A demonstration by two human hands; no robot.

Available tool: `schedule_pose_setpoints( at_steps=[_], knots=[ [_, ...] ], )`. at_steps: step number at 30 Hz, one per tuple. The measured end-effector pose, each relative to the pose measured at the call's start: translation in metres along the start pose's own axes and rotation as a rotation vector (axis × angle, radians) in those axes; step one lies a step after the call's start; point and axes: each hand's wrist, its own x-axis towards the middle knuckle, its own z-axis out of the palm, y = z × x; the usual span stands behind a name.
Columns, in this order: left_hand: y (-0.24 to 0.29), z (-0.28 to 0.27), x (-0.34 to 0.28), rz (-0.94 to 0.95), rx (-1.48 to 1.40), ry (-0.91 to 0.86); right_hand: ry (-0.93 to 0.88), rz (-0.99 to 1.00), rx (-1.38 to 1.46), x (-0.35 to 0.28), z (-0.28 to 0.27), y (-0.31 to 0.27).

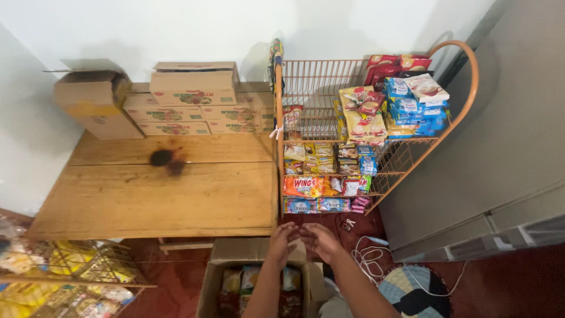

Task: The person picks up various snacks and coffee creamer cartons from a cardboard box and places them onto a metal wire shelf, arranging them by category.

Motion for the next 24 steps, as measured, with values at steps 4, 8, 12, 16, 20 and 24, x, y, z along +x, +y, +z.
schedule_pose_setpoints(
  at_steps=[4, 8, 12, 16, 20, 24],
  knots=[
    [0.005, 0.015, 0.039, 0.033, -0.043, 0.008, -0.002, -0.014, -0.023, 0.038, -0.009, -0.022],
    [0.022, 0.039, 0.085, 0.033, -0.087, 0.014, -0.028, 0.033, -0.017, 0.079, -0.025, -0.056],
    [0.048, 0.076, 0.138, -0.049, 0.049, 0.113, -0.024, 0.049, 0.035, 0.13, -0.039, -0.105],
    [0.08, 0.104, 0.195, 0.008, 0.015, 0.085, 0.029, 0.097, -0.02, 0.187, -0.055, -0.146],
    [0.09, 0.115, 0.267, 0.017, 0.018, 0.122, 0.044, 0.013, -0.149, 0.246, -0.075, -0.173],
    [0.082, 0.1, 0.334, 0.022, 0.131, 0.209, 0.082, -0.023, -0.31, 0.32, -0.078, -0.202]
  ],
)
